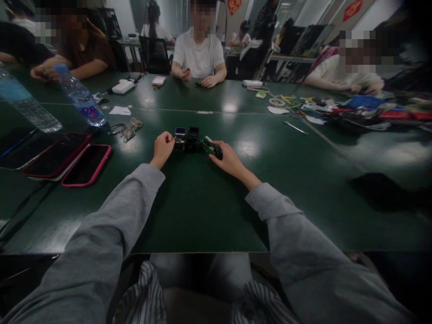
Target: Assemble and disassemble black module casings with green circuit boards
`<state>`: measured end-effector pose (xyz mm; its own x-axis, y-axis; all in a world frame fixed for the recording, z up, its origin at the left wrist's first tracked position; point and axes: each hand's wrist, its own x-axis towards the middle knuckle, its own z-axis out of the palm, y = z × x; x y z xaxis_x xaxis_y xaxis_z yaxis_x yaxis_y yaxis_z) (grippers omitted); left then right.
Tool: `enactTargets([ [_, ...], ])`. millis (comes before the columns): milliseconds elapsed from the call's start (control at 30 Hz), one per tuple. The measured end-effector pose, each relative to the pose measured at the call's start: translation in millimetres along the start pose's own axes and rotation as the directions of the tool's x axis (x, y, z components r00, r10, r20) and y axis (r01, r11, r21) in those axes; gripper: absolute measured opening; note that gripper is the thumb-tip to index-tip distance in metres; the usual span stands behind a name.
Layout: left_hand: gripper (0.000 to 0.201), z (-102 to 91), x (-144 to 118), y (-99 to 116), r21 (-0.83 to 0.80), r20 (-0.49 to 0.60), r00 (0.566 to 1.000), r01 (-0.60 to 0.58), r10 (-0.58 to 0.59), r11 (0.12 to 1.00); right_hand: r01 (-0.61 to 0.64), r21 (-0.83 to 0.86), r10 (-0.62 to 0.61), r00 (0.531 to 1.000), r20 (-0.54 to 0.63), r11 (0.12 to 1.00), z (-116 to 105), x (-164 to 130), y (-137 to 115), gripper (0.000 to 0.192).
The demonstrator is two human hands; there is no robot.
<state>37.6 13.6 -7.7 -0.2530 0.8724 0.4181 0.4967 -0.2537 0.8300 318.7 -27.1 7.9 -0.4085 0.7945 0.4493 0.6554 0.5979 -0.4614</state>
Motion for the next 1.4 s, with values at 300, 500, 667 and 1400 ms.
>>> enactTargets([
  [300, 0.021, 0.1, 0, -1, -0.026, -0.004, 1.0, -0.001, 0.001, 1.0, 0.019, 0.006, -0.019, 1.0, 0.006, 1.0, 0, -1, 0, 0.047],
  [500, 0.022, 0.7, 1, -3, -0.042, -0.002, 1.0, 0.001, -0.001, 0.999, 0.023, 0.005, -0.023, 1.0, 0.003, 1.0, 0, -1, -1, 0.046],
  [667, 0.023, 1.0, 0, -2, -0.043, -0.001, 1.0, 0.004, -0.004, 0.999, 0.011, 0.011, -0.011, 1.0, 0.009, 1.0, 0, -1, 0, 0.046],
  [1400, 0.041, 5.6, 3, -3, -0.221, 0.164, 0.985, -0.011, 0.048, 0.975, 0.024, 0.049, -0.025, 0.999, 0.026, 0.999, -5, 0, -7, 0.043],
])
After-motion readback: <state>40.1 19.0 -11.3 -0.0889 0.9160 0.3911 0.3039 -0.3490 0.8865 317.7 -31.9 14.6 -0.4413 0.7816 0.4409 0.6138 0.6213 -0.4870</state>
